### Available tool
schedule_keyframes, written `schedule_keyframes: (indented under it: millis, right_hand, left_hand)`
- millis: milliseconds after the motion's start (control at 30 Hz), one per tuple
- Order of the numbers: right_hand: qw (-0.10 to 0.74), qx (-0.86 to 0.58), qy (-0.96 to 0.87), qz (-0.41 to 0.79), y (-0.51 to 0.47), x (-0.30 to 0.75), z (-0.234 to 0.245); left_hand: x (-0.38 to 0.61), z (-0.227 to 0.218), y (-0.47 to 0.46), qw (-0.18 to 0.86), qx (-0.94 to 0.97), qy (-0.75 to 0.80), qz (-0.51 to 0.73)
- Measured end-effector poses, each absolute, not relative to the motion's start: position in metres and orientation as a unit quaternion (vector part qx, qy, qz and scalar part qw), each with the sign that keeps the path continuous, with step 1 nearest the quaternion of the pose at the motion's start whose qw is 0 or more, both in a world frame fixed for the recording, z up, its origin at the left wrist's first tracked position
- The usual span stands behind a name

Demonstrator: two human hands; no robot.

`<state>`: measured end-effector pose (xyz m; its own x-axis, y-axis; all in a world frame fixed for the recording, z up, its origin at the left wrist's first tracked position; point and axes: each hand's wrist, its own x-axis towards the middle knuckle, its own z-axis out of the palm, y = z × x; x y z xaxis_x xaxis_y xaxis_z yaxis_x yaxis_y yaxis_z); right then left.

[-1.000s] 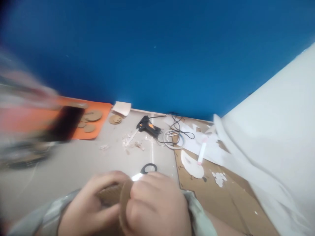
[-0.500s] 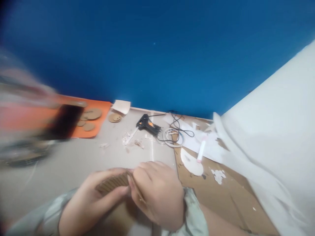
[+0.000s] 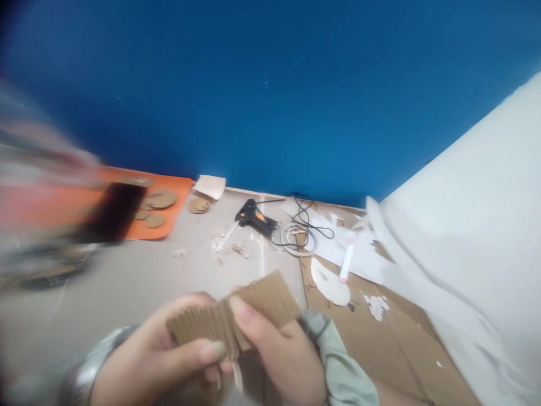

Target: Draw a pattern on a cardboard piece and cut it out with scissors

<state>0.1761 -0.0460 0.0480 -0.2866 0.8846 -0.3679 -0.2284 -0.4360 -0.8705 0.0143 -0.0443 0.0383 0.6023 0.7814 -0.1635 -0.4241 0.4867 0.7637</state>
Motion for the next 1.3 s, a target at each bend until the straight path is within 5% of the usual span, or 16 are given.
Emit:
schedule_keyframes:
  millis: [67, 233, 467, 700, 933, 1100, 1300]
  right_hand:
    - [0.316, -0.439, -0.31, 0.782, -0.048, 0.175, 0.053]
    - [0.329, -0.422, -0.28, 0.797, -0.045, 0.173, 0.061]
    - [0.377, -0.483, -0.487, 0.623, -0.021, 0.177, 0.053]
    - [0.294, -0.485, -0.613, 0.55, -0.017, 0.178, 0.048]
    - [0.308, -0.451, -0.802, 0.243, -0.011, 0.187, 0.048]
    - [0.25, -0.431, -0.867, 0.007, -0.001, 0.196, 0.04]
    - [0.205, -0.374, -0.891, -0.154, 0.003, 0.198, 0.032]
  left_hand:
    - [0.015, 0.043, -0.046, 0.839, 0.324, 0.241, 0.365]
    - [0.015, 0.046, -0.044, 0.825, 0.359, 0.206, 0.384]
    - [0.006, 0.027, -0.037, 0.698, 0.462, 0.328, 0.438]
    - [0.003, 0.026, -0.034, 0.645, 0.498, 0.376, 0.442]
    - [0.003, 0.024, -0.036, 0.629, 0.439, 0.432, 0.475]
    - [0.005, 0.017, -0.031, 0.711, 0.342, 0.385, 0.479]
    - [0.006, 0.008, -0.028, 0.738, 0.336, 0.368, 0.456]
